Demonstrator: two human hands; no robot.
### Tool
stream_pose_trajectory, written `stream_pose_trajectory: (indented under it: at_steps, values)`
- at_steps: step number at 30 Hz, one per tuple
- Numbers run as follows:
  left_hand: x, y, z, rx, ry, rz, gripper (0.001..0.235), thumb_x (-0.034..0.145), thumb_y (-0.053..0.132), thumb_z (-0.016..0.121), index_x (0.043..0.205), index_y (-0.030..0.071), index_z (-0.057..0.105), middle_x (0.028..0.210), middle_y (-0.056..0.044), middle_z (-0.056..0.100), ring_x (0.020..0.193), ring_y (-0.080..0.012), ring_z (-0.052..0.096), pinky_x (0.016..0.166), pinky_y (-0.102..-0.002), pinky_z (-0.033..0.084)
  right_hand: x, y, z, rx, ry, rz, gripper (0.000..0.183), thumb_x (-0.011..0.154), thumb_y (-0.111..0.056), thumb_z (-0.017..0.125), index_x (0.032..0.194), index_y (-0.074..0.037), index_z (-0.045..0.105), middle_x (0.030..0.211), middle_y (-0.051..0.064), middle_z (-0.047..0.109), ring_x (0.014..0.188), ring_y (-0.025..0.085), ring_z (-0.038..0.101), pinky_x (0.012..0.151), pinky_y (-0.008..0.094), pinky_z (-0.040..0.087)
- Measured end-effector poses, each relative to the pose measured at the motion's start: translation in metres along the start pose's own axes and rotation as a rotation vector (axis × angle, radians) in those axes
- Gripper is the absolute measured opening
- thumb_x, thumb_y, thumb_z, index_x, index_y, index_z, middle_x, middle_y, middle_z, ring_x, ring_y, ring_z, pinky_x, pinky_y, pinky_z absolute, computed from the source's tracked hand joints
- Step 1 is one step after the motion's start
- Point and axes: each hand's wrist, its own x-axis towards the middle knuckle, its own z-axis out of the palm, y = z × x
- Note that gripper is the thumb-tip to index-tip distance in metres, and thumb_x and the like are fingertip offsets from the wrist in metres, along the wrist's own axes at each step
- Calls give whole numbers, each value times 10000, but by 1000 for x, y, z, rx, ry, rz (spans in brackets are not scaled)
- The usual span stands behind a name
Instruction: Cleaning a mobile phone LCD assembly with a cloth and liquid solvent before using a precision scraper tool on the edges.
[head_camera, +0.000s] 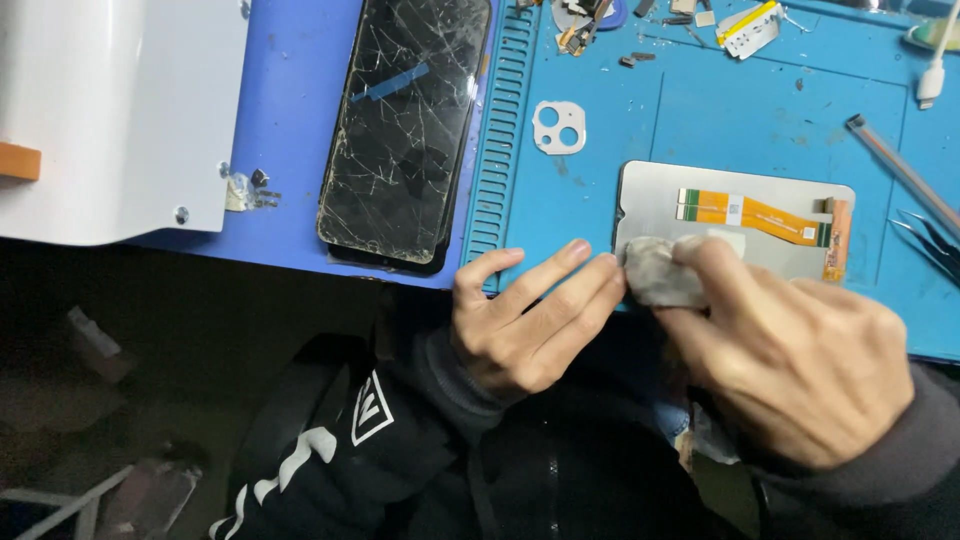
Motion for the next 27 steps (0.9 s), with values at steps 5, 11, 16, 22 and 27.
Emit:
stream_pose_trajectory:
  at_steps: [5,11,16,22,27]
  values:
    - [-1,0,0,-8,-6,5,194,1023,162,676,1188,148,778,1236,21,739,1219,-129,669,1094,-388,341,3,2,-3,34,-35,-10,303,797,-201,677,1077,-221,790,1146,25,667,629,120,653,480,283,494]
    - [-1,0,2,-2,2,3,197,1023,173,677,1189,153,780,1236,26,738,1214,-124,667,1099,-385,335,3,4,-4,29,-117,49,307,789,-186,660,1063,-249,782,1097,-37,642,683,116,679,502,280,503]
    - [-2,0,3,-10,6,1,167,1036,167,650,1166,165,755,1245,25,740,1220,-128,671,1103,-388,328,-1,2,-4,107,-70,-12,296,808,-199,666,1081,-218,780,1092,-32,647,615,104,628,504,291,493]
    - [-6,0,10,-27,26,3,116,1024,185,571,1045,177,685,1245,15,748,1209,-141,688,1103,-397,322,0,-2,-6,117,-104,5,278,809,-170,690,1064,-217,790,1085,-38,659,579,108,619,463,297,481]
    - [-5,2,10,-34,30,6,106,1032,187,559,1021,179,664,1246,9,746,1200,-144,693,1110,-403,320,-1,-1,-4,210,-1,-17,285,841,-184,681,1105,-184,786,1111,-16,655,573,119,590,467,308,464]
